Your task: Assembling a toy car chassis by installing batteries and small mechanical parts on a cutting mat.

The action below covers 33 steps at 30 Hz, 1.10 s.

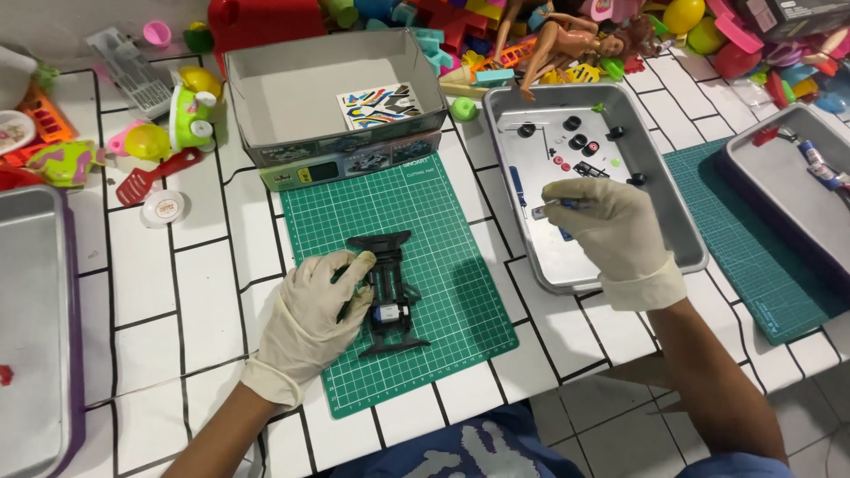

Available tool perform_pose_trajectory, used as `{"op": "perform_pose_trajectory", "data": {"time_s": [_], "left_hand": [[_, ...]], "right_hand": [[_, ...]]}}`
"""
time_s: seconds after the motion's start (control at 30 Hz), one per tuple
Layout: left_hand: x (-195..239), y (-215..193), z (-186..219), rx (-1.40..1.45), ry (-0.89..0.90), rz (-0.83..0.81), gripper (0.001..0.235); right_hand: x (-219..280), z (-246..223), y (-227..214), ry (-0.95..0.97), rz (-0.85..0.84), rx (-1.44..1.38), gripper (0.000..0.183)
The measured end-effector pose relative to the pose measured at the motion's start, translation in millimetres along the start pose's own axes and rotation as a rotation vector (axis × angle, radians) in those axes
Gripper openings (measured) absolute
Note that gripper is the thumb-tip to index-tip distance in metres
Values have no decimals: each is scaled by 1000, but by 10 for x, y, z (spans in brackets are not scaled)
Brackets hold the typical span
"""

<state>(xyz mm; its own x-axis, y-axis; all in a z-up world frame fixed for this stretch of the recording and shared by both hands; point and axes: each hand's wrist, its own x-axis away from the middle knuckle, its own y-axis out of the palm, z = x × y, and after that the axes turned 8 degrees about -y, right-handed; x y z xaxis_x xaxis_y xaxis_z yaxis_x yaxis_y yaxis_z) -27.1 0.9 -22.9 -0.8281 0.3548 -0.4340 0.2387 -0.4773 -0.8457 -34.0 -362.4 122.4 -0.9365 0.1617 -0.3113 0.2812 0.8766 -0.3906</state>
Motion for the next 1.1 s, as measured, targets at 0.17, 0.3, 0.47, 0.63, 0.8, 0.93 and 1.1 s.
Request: {"op": "perform_pose_trajectory", "data": {"time_s": [0.17,0.3,0.47,0.63,0.8,0.93,1.1], "left_hand": [[2,-50,65,-42,-20,11,47],[3,-21,70,-38,-26,37,43],[13,-18,91,-24,-22,98,46],[-9,-72,121,51,-45,132,47],[-10,-90,88,-27,34,162,47],[-2,-112,99,-34,33,164,47],[-10,-101,171,47,43,232,42]], "right_hand": [[90,556,-140,118,-97,134,29],[149,578,-201,105,-293,338,35],[157,512,-181,-69,-415,641,32],[236,496,251,-647,-222,682,26],[395,55,1101,-710,-530,551,29],[361,43,1379,-726,-590,514,22],[364,18,1387,-661,-657,489,22]]}}
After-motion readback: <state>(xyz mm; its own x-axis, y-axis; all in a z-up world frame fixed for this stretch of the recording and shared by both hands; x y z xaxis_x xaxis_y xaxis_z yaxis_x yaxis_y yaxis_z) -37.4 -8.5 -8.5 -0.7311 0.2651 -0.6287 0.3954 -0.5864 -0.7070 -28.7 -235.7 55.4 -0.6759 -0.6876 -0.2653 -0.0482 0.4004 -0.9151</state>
